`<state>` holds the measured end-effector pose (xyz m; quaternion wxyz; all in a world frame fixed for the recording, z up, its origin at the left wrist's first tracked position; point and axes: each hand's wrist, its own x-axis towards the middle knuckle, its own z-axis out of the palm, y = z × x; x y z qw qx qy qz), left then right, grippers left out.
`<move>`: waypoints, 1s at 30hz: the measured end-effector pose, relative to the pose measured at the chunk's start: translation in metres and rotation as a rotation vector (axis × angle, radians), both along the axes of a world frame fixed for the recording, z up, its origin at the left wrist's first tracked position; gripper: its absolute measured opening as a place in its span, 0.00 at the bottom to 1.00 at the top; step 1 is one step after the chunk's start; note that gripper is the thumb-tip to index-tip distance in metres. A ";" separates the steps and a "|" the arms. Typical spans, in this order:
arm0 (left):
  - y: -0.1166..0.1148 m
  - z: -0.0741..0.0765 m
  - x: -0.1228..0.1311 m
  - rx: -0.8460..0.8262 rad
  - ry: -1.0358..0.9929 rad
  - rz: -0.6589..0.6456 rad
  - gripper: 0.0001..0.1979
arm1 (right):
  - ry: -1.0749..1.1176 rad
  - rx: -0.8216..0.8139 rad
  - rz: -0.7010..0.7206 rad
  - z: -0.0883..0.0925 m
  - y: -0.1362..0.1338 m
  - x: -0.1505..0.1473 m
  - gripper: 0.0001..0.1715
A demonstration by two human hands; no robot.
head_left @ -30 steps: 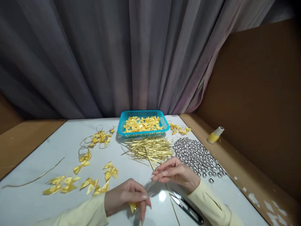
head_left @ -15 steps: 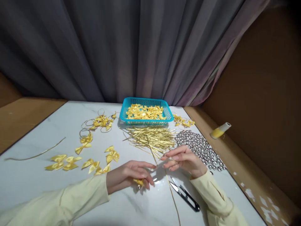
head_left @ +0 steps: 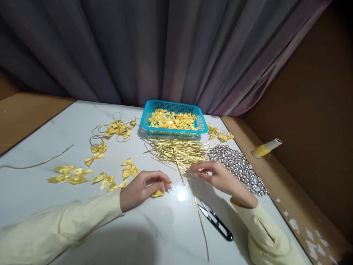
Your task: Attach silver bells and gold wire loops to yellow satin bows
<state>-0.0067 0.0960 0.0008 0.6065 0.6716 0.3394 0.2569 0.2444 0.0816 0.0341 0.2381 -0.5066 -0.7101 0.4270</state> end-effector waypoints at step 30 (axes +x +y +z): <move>0.000 -0.002 -0.002 0.298 -0.181 0.196 0.07 | -1.053 0.176 0.062 -0.038 -0.100 -0.038 0.32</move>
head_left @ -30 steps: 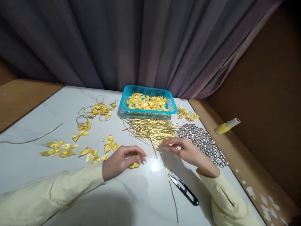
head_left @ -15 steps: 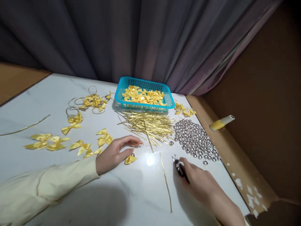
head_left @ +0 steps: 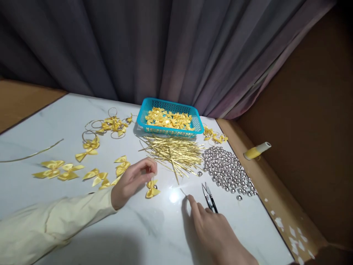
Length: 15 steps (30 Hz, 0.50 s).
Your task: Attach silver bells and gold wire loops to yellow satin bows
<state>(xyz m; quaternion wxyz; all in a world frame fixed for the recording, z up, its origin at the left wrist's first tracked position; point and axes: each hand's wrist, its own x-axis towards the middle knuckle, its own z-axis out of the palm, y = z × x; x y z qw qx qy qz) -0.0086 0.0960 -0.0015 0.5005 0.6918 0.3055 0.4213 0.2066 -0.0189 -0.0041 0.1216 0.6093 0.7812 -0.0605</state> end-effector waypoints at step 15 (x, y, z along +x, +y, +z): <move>-0.038 -0.024 -0.007 1.082 0.431 -0.195 0.14 | 0.372 0.122 0.362 0.090 0.130 -0.075 0.18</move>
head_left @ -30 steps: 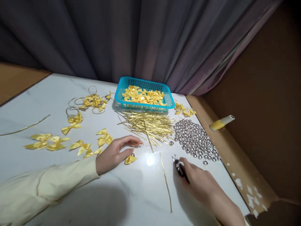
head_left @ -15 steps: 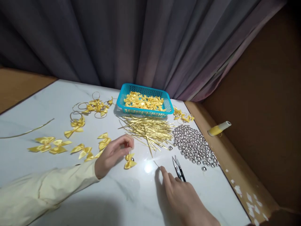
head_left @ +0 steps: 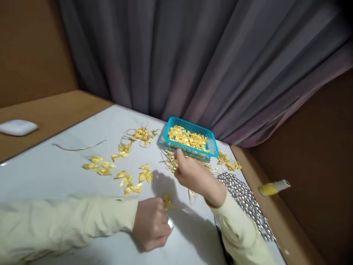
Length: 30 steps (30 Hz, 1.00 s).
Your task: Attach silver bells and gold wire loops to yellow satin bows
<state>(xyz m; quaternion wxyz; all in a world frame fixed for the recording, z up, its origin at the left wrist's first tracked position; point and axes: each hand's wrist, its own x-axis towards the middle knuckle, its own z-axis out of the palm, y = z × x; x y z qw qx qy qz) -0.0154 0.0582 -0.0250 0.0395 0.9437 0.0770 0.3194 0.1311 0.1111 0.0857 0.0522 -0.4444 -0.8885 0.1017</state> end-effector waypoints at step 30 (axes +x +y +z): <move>-0.012 -0.030 -0.003 0.011 0.368 0.061 0.09 | 0.069 -0.246 0.137 0.001 0.073 -0.079 0.08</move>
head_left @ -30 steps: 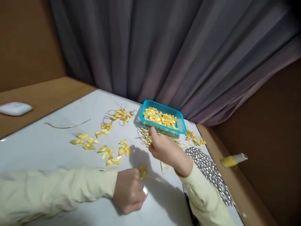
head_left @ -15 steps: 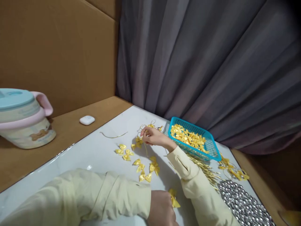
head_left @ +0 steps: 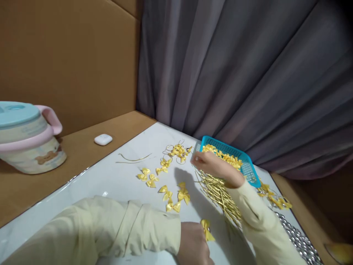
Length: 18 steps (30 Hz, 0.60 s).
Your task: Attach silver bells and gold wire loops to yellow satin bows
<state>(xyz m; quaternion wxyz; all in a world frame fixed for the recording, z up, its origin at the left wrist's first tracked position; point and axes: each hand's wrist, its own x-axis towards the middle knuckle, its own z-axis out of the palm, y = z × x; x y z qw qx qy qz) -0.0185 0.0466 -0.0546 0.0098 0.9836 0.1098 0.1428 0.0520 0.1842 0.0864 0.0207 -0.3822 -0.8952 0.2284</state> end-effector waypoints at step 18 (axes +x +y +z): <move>0.005 0.017 -0.003 0.055 -0.181 0.085 0.12 | 0.150 -0.010 -0.245 -0.047 -0.023 0.133 0.10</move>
